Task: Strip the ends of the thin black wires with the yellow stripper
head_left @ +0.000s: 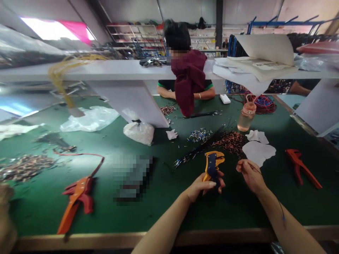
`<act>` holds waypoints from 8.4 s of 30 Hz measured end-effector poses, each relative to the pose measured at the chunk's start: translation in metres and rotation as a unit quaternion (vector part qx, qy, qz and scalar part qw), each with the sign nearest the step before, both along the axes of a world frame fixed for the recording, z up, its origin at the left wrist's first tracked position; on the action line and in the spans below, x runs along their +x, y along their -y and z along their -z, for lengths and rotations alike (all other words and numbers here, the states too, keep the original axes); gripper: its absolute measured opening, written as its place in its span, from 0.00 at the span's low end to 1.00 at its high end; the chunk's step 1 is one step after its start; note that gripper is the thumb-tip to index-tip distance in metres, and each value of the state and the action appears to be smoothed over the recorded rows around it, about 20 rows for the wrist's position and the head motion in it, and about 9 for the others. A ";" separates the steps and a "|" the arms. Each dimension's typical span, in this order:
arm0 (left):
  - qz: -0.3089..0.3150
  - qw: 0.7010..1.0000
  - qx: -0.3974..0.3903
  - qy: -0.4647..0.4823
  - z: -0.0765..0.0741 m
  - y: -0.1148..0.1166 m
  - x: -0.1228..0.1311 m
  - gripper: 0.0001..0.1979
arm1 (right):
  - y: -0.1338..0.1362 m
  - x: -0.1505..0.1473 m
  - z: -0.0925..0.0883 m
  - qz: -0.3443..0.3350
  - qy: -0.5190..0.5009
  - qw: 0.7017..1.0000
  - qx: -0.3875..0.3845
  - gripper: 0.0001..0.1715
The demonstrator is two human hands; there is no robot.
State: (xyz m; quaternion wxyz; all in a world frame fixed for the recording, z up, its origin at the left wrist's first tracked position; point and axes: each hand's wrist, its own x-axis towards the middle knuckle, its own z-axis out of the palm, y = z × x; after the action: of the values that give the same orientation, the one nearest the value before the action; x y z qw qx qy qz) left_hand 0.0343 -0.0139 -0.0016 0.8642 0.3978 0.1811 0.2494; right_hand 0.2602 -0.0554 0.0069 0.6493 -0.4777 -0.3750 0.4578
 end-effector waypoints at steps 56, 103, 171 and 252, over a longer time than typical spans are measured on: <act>-0.117 0.993 -0.001 0.020 -0.004 0.008 0.013 0.27 | 0.017 -0.034 -0.004 0.046 0.251 0.966 0.038 0.15; -0.057 0.990 0.074 -0.108 -0.015 0.015 0.016 0.32 | 0.024 -0.040 -0.029 0.127 0.488 0.842 0.190 0.11; 0.080 0.992 0.046 -0.084 -0.011 0.011 0.004 0.26 | 0.014 -0.016 -0.023 -0.048 -0.001 0.997 -0.062 0.12; -0.109 0.992 -0.047 0.048 -0.004 0.004 0.013 0.22 | -0.007 0.013 0.005 0.165 0.204 0.964 -0.032 0.26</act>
State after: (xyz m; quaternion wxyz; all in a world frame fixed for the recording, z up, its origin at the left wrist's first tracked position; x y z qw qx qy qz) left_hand 0.0473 -0.0175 0.0026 0.8575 0.3220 0.1934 0.3517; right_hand 0.2731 -0.0480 0.0022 0.6101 -0.6368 -0.4004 0.2490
